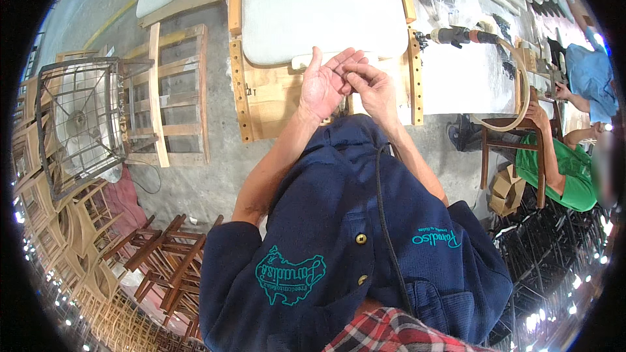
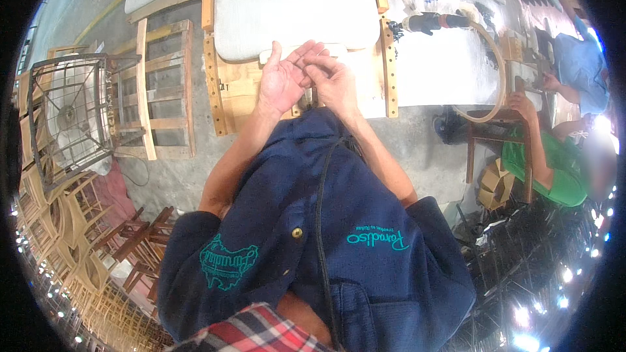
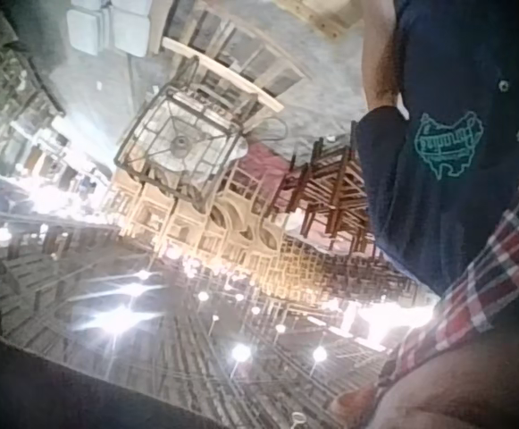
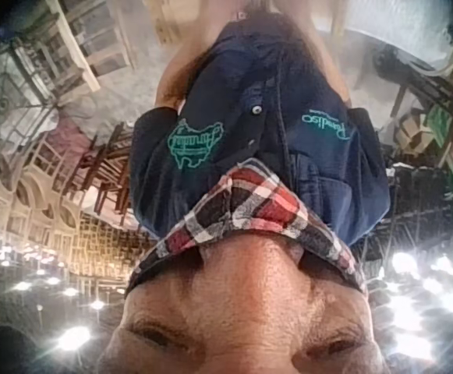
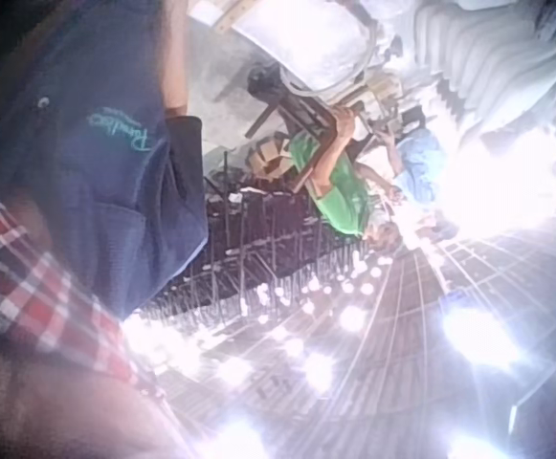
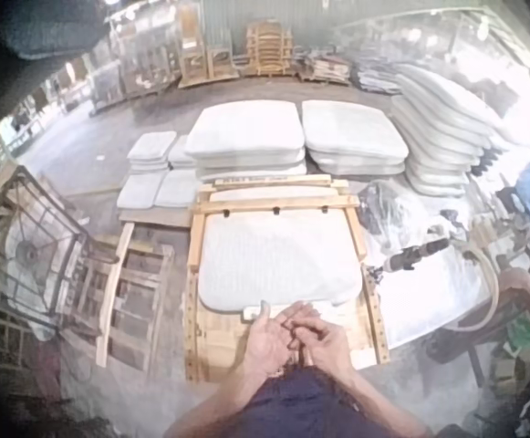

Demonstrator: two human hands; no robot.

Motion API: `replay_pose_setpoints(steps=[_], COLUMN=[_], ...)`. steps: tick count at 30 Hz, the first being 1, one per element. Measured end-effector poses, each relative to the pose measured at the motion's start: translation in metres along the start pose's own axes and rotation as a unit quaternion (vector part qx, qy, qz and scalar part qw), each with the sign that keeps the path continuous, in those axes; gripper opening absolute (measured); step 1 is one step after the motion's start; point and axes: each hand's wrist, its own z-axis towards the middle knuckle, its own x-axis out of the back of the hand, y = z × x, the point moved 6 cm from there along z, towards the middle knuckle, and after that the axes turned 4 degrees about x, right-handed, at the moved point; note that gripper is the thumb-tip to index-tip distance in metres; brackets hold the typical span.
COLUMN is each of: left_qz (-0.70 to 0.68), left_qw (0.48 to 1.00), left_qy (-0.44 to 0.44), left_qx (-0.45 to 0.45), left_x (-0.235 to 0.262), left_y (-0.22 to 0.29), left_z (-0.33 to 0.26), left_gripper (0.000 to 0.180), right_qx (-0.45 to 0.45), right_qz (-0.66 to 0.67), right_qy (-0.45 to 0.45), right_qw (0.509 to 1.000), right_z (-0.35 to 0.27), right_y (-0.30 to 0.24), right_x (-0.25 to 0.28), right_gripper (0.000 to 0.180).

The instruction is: The person attaches a white cushion to a wooden chair frame using a pneumatic drill. They position the cushion, align it, and drive screws into the frame to secure it. The person repeats this process for multiple cushions in a workshop setting.

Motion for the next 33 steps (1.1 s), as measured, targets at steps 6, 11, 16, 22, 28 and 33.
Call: replay_pose_setpoints(steps=[6,11,16,22,28,33], left_qz=[-0.002,0.018,-0.007,-0.068,-0.068,-0.025], left_qw=[1.000,0.999,0.997,0.989,0.992,0.999], left_qy=[-0.012,-0.041,-0.080,-0.126,-0.104,-0.031], left_qx=[0.013,0.015,0.021,0.031,0.029,0.020], left_x=[-0.007,0.003,0.009,0.007,0.003,0.006], left_y=[-0.001,-0.003,-0.003,-0.005,-0.004,-0.006], left_z=[-0.001,0.003,0.006,0.007,0.004,0.003], left_gripper=[0.091,0.092,0.091,0.091,0.087,0.068], right_qx=[-0.013,-0.017,-0.014,-0.007,0.007,0.018], right_qz=[0.030,0.023,0.061,0.073,0.083,0.037], right_qy=[0.021,0.023,0.025,0.036,0.042,0.066], right_qw=[0.999,0.999,0.998,0.997,0.996,0.997], right_z=[0.000,0.002,0.000,0.001,0.003,0.003], right_y=[0.000,0.003,-0.001,0.003,0.002,-0.003], right_x=[0.005,0.001,0.001,0.011,0.022,0.039], right_gripper=[0.019,0.018,0.018,0.019,0.018,0.017])
